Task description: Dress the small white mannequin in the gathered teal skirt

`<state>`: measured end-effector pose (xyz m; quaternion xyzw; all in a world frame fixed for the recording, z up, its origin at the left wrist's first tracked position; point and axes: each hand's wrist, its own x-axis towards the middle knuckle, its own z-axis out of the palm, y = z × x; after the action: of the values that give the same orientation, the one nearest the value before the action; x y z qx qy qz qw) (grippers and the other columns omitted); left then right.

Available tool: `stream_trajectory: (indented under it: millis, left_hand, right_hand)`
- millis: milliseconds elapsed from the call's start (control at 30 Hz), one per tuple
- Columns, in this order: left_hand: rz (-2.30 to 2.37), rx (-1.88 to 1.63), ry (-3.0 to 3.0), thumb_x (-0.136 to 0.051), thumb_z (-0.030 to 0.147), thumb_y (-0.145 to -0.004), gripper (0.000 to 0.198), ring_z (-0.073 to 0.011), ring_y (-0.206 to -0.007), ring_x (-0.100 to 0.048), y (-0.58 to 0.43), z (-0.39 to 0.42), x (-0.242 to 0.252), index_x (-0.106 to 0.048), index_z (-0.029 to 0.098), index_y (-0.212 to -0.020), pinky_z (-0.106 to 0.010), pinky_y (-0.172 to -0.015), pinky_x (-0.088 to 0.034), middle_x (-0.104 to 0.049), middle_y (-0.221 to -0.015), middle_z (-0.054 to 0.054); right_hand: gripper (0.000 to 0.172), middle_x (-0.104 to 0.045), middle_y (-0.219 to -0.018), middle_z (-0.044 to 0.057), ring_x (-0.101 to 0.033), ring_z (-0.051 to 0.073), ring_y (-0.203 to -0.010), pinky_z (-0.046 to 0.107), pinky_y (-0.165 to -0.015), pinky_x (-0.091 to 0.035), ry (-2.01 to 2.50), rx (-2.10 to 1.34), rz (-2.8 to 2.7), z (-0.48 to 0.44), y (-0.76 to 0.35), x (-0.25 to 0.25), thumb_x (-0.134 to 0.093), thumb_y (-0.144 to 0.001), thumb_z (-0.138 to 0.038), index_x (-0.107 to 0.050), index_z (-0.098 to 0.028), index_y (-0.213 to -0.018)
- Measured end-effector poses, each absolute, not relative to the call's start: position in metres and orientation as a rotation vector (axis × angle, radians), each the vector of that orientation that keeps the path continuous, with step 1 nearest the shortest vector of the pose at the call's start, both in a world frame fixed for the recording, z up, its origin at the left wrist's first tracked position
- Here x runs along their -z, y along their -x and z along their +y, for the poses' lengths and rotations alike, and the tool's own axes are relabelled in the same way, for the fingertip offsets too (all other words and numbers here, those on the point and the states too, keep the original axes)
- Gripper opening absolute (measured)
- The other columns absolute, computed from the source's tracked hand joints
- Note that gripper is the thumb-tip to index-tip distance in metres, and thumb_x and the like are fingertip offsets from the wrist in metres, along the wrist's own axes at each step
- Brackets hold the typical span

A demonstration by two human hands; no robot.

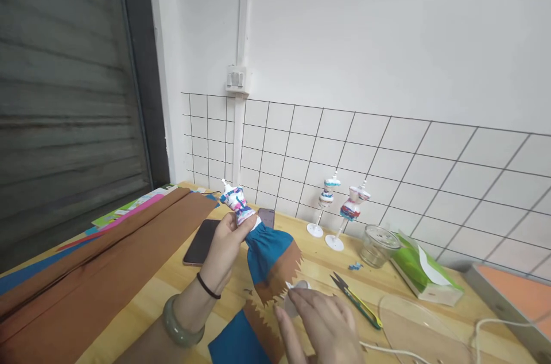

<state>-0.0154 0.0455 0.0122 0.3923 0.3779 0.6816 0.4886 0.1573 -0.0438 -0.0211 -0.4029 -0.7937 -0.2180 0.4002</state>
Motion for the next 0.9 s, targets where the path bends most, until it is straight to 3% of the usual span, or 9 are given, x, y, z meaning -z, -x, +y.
stream_trajectory:
  millis: [67, 300, 533, 733, 900]
  left_hand:
    - [0.900, -1.663, -0.954, -0.066, 0.029, -0.070, 0.022, -0.0145, -0.077, -0.055, 0.010, 0.040, -0.013, -0.055, 0.014, -0.083, -0.027, -0.073, -0.041, -0.061, -0.081, -0.003]
    - [0.799, -1.615, -0.986, -0.066, 0.029, -0.072, 0.025, -0.0144, -0.080, -0.055, -0.009, 0.024, -0.011, -0.054, 0.015, -0.090, -0.027, -0.075, -0.043, -0.061, -0.084, -0.003]
    - [0.764, -1.620, -0.976, -0.065, 0.029, -0.074, 0.026, -0.0155, -0.085, -0.056, -0.011, 0.024, -0.008, -0.054, 0.016, -0.094, -0.028, -0.080, -0.043, -0.062, -0.090, -0.005]
    - [0.736, -1.605, -0.985, -0.066, 0.029, -0.073, 0.027, -0.0156, -0.086, -0.057, -0.013, 0.021, -0.008, -0.056, 0.016, -0.095, -0.027, -0.080, -0.044, -0.063, -0.090, -0.004]
    - [0.683, -1.558, -0.963, -0.067, 0.028, -0.072, 0.028, -0.0166, -0.090, -0.058, -0.006, 0.022, -0.013, -0.060, 0.015, -0.095, -0.027, -0.082, -0.044, -0.066, -0.094, -0.006]
  right_hand:
    - [0.020, -0.070, -0.079, 0.008, -0.066, 0.024, -0.073, 0.035, -0.067, -0.048, 1.040, 0.640, -2.021, -0.039, -0.153, 0.030, -0.063, -0.077, -0.032, -0.061, -0.017, -0.090]
    - [0.008, -0.069, -0.066, 0.006, -0.065, 0.025, -0.063, 0.039, -0.062, -0.045, 0.995, 0.707, -1.844, -0.034, -0.146, 0.040, -0.058, -0.080, -0.027, -0.062, -0.020, -0.081]
    - [0.014, -0.072, -0.082, 0.002, -0.067, 0.024, -0.078, 0.042, -0.079, -0.050, 0.922, 0.643, -1.919, -0.032, -0.146, 0.049, -0.062, -0.077, -0.024, -0.067, -0.029, -0.089]
    - [0.011, -0.071, -0.067, 0.004, -0.068, 0.019, -0.058, 0.027, -0.058, -0.054, 0.834, 0.599, -1.887, -0.040, -0.140, 0.055, -0.058, -0.080, -0.017, -0.067, -0.021, -0.085]
    - [0.025, -0.067, -0.052, 0.003, -0.064, 0.016, -0.048, 0.023, -0.051, -0.053, 0.783, 0.641, -1.939, -0.043, -0.125, 0.046, -0.045, -0.085, -0.012, -0.064, -0.021, -0.072]
